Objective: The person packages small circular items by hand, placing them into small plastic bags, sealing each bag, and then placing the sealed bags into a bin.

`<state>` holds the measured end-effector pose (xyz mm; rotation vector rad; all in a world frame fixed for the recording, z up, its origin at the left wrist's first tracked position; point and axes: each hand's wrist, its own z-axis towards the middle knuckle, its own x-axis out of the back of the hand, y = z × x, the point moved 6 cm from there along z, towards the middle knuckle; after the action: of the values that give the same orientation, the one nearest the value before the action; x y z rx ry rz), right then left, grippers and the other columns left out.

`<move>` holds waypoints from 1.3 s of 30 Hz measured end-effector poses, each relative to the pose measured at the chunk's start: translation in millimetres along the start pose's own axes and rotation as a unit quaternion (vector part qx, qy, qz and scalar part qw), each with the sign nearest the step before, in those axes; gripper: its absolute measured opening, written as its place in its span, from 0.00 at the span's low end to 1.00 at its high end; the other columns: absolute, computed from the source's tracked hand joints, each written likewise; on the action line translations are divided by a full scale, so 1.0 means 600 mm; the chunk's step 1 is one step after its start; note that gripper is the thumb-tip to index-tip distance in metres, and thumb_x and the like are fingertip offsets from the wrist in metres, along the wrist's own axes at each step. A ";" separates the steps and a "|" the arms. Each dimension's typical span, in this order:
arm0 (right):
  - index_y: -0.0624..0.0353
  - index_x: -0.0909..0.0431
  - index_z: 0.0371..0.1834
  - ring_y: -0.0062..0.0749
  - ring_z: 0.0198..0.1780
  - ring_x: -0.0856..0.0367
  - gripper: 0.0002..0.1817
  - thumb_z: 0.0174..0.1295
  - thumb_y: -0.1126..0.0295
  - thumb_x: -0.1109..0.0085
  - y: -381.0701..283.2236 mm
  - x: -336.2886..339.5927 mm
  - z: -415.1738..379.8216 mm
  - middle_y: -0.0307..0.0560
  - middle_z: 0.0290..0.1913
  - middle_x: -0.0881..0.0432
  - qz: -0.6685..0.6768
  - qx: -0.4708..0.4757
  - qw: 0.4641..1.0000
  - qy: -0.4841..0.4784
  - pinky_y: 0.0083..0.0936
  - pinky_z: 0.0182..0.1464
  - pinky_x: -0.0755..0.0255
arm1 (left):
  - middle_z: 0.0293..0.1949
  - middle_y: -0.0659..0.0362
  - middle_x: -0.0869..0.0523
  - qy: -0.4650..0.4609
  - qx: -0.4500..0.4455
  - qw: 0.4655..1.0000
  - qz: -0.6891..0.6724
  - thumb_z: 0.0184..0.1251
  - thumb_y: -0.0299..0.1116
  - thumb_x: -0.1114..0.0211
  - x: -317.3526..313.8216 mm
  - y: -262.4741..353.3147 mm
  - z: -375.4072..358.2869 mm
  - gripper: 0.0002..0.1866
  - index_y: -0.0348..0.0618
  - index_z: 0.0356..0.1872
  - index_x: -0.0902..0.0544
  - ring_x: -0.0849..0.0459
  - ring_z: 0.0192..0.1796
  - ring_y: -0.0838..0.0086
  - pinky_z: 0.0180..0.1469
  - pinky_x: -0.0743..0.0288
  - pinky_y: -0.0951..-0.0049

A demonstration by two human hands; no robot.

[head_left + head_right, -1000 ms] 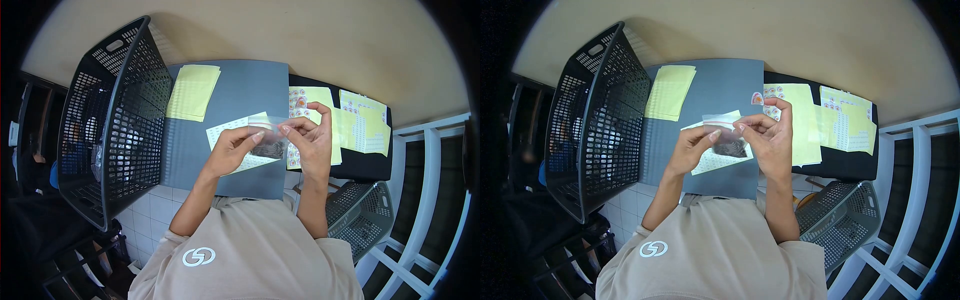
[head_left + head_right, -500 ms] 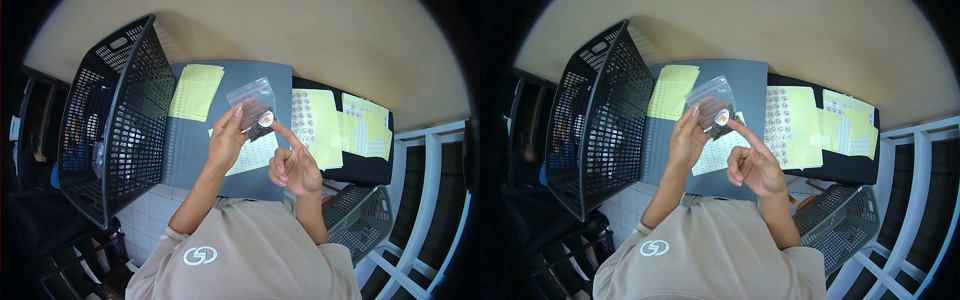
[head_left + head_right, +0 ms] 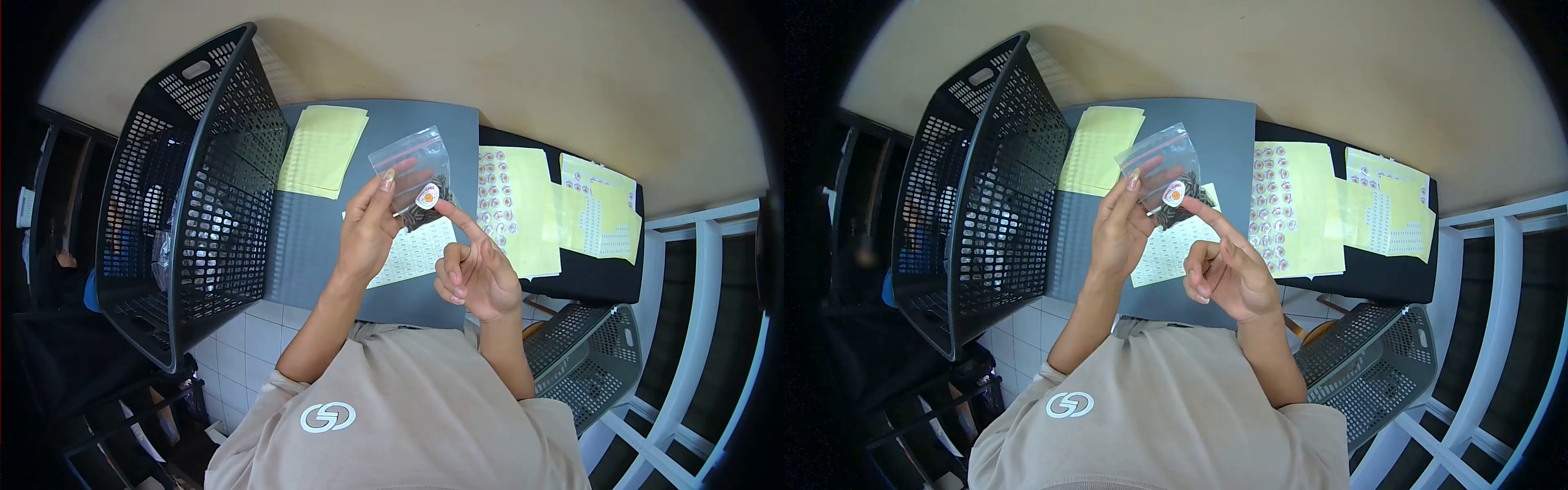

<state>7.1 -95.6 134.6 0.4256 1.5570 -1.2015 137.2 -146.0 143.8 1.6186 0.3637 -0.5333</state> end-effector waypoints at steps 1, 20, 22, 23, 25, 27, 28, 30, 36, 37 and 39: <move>0.67 0.61 0.75 0.23 0.20 0.31 0.42 0.71 0.51 0.53 0.000 0.001 0.000 0.47 0.26 0.23 0.000 0.000 1.000 0.000 0.22 0.21 0.38 | 0.58 0.43 0.23 0.000 0.000 1.000 0.000 0.77 0.39 0.53 0.000 0.000 0.000 0.23 0.33 0.64 0.32 0.20 0.55 0.63 0.53 0.21 0.64; 0.68 0.54 0.74 0.27 0.24 0.28 0.39 0.70 0.55 0.49 0.003 0.004 -0.001 0.48 0.26 0.24 0.034 -0.009 0.999 -0.015 0.26 0.26 0.34 | 0.57 0.40 0.23 -0.006 -0.003 1.000 0.013 0.78 0.40 0.53 0.007 -0.002 0.000 0.24 0.32 0.65 0.34 0.20 0.56 0.59 0.54 0.20 0.62; 0.68 0.54 0.74 0.27 0.24 0.28 0.39 0.70 0.55 0.49 0.003 0.005 -0.001 0.48 0.26 0.24 0.033 -0.009 0.999 -0.013 0.26 0.26 0.34 | 0.57 0.39 0.24 -0.006 -0.007 1.000 0.013 0.78 0.39 0.53 0.007 -0.001 0.000 0.24 0.31 0.65 0.34 0.20 0.56 0.59 0.54 0.20 0.62; 0.68 0.54 0.74 0.27 0.24 0.28 0.39 0.70 0.55 0.49 0.003 0.005 -0.001 0.48 0.26 0.24 0.035 -0.009 0.999 -0.014 0.26 0.26 0.34 | 0.57 0.39 0.24 -0.007 -0.006 1.000 0.010 0.77 0.39 0.54 0.007 -0.001 0.000 0.24 0.31 0.65 0.34 0.20 0.56 0.58 0.55 0.20 0.61; 0.68 0.54 0.74 0.27 0.24 0.28 0.38 0.70 0.56 0.49 0.004 0.005 0.000 0.48 0.27 0.24 0.037 -0.009 0.999 -0.016 0.26 0.26 0.34 | 0.57 0.39 0.24 -0.008 -0.007 1.000 0.007 0.77 0.39 0.54 0.006 0.000 -0.001 0.24 0.31 0.65 0.34 0.20 0.56 0.58 0.56 0.21 0.61; 0.68 0.54 0.74 0.27 0.24 0.28 0.38 0.70 0.56 0.49 0.005 0.006 0.002 0.48 0.27 0.24 0.040 -0.012 0.999 -0.008 0.26 0.26 0.34 | 0.57 0.38 0.24 -0.007 -0.006 1.000 0.009 0.77 0.39 0.54 0.005 0.000 -0.003 0.24 0.31 0.65 0.34 0.20 0.56 0.58 0.55 0.20 0.61; 0.68 0.54 0.74 0.27 0.24 0.28 0.38 0.70 0.56 0.49 0.006 0.006 0.002 0.48 0.27 0.24 0.040 -0.012 0.999 -0.008 0.26 0.26 0.34 | 0.57 0.38 0.24 -0.007 -0.006 1.000 0.009 0.77 0.39 0.54 0.005 0.001 -0.003 0.24 0.31 0.65 0.34 0.20 0.56 0.58 0.55 0.20 0.61; 0.68 0.53 0.74 0.27 0.24 0.28 0.37 0.70 0.57 0.49 0.008 0.010 0.004 0.48 0.27 0.24 0.035 -0.013 0.999 -0.003 0.26 0.26 0.34 | 0.58 0.38 0.24 -0.018 -0.005 1.000 0.004 0.77 0.38 0.52 0.001 0.001 -0.004 0.24 0.31 0.65 0.35 0.20 0.56 0.58 0.55 0.21 0.61; 0.68 0.53 0.74 0.27 0.24 0.28 0.37 0.70 0.57 0.49 0.007 0.011 0.004 0.49 0.27 0.24 0.025 -0.011 1.000 0.001 0.25 0.26 0.34 | 0.56 0.40 0.21 -0.019 -0.069 0.991 0.113 0.71 0.26 0.43 0.000 0.001 -0.005 0.22 0.33 0.64 0.32 0.19 0.54 0.68 0.51 0.21 0.72; 0.68 0.53 0.74 0.27 0.24 0.28 0.37 0.70 0.57 0.49 0.007 0.010 0.004 0.49 0.27 0.24 0.024 -0.011 1.000 0.000 0.25 0.26 0.34 | 0.56 0.40 0.21 -0.019 -0.070 0.991 0.113 0.71 0.26 0.43 -0.002 0.001 -0.005 0.22 0.33 0.64 0.32 0.19 0.54 0.68 0.51 0.21 0.72; 0.68 0.53 0.74 0.27 0.24 0.28 0.38 0.70 0.57 0.48 0.008 0.010 0.003 0.49 0.27 0.24 0.018 -0.013 1.000 0.003 0.25 0.26 0.34 | 0.50 0.44 0.16 0.018 -0.065 0.992 0.102 0.68 0.23 0.41 0.000 0.002 -0.006 0.22 0.33 0.62 0.30 0.16 0.48 0.75 0.43 0.22 0.80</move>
<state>9.6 -96.6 127.3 0.4402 1.5616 -1.1522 138.4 -142.5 144.9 1.5191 0.2512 -0.3193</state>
